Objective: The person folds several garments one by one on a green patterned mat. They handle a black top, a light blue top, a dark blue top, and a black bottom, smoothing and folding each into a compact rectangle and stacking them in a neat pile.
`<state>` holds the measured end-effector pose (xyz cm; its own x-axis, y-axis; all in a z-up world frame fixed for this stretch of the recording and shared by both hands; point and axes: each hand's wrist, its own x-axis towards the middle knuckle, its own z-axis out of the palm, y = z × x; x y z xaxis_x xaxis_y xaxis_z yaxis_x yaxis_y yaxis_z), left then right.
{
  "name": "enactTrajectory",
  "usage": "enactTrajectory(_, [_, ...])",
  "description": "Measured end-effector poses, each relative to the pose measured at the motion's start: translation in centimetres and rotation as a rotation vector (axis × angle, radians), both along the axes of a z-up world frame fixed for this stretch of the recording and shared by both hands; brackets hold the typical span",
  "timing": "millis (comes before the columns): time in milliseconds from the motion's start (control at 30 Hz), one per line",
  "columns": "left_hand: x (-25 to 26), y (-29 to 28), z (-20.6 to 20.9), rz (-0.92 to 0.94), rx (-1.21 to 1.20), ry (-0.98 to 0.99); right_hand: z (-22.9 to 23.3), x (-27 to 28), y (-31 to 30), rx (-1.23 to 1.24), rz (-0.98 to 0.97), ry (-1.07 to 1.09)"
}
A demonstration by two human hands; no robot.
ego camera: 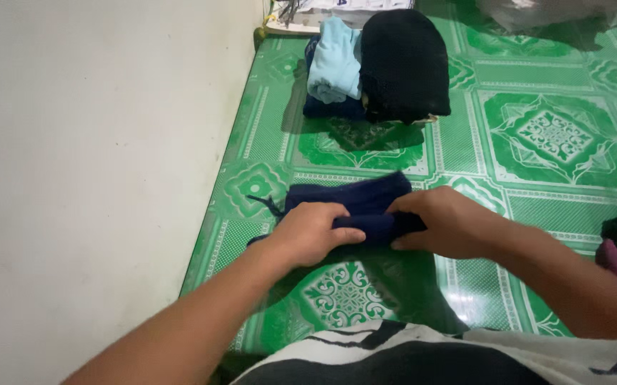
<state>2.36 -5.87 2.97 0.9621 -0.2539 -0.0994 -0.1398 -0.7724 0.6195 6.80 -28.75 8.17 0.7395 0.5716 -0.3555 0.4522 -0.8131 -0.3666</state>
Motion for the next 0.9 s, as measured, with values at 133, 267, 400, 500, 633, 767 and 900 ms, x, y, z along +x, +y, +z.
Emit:
enactTrajectory(133, [1.0, 0.8, 1.3, -0.104, 0.041, 0.354, 0.7, 1.1, 0.9, -0.216, 0.012, 0.252])
enactTrajectory(267, [2.5, 2.2, 2.8, -0.200, 0.137, 0.327, -0.1, 2.9, 0.6, -0.173, -0.077, 0.414])
enactTrajectory(400, [4.2, 4.9, 3.7, -0.119, 0.248, 0.305, -1.3, 5.3, -0.5, -0.096, -0.105, 0.378])
enactTrajectory(500, [3.5, 6.1, 2.3, 0.035, 0.210, 0.123, -1.9, 6.3, -0.6, 0.071, -0.088, 0.391])
enactTrajectory(633, [1.2, 5.7, -1.4, 0.257, 0.204, -0.046, -2.6, 6.4, 1.1, 0.037, -0.142, 0.016])
enactTrajectory(767, [0.5, 5.3, -2.9, 0.281, 0.224, -0.314, -2.9, 6.5, 2.4, 0.148, 0.105, -0.254])
enactTrajectory(900, [0.2, 6.4, -2.5, 0.273, 0.254, -0.215, -2.7, 7.1, 3.3, 0.059, 0.033, -0.062])
